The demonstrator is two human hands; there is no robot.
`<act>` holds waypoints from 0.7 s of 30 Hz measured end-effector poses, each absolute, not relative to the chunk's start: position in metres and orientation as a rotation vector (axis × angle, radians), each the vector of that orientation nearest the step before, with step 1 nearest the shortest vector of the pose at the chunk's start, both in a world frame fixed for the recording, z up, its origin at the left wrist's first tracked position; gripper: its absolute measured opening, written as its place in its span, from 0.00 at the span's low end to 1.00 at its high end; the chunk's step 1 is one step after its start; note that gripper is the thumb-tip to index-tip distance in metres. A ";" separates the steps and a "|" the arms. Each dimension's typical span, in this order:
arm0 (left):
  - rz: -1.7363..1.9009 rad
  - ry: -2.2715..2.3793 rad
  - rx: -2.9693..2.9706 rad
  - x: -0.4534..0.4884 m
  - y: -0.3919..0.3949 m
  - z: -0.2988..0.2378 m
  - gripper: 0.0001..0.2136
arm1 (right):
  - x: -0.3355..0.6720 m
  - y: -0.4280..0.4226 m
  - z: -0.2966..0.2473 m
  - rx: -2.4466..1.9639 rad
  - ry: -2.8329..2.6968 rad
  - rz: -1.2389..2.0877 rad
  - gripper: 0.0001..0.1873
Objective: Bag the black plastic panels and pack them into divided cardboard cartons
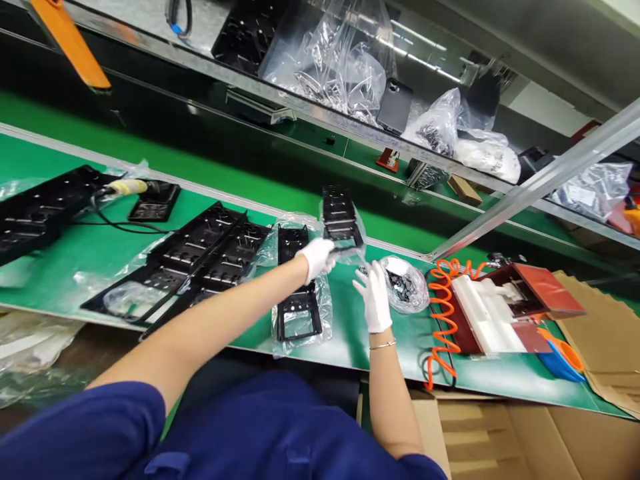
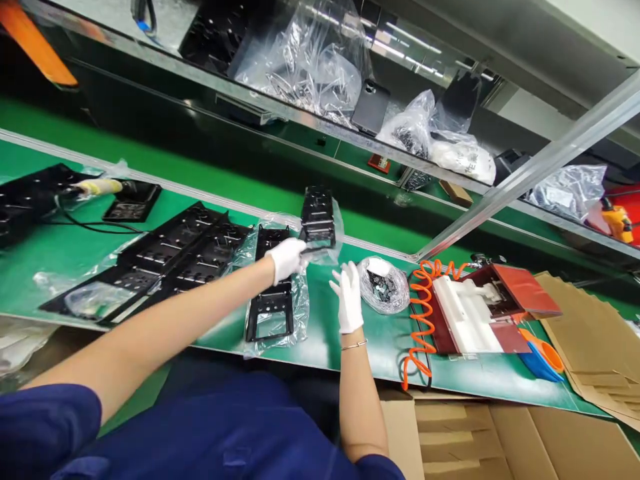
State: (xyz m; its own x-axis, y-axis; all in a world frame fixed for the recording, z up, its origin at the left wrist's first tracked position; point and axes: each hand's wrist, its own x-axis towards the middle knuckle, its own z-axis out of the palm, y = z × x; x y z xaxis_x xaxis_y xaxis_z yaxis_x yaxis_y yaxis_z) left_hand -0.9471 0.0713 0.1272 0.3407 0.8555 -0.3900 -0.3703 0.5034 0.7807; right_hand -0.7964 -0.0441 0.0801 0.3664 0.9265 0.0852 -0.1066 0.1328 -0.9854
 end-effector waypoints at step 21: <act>0.125 0.918 1.412 -0.987 -0.095 0.114 0.22 | -0.752 -0.140 0.066 -1.444 -0.992 0.947 0.28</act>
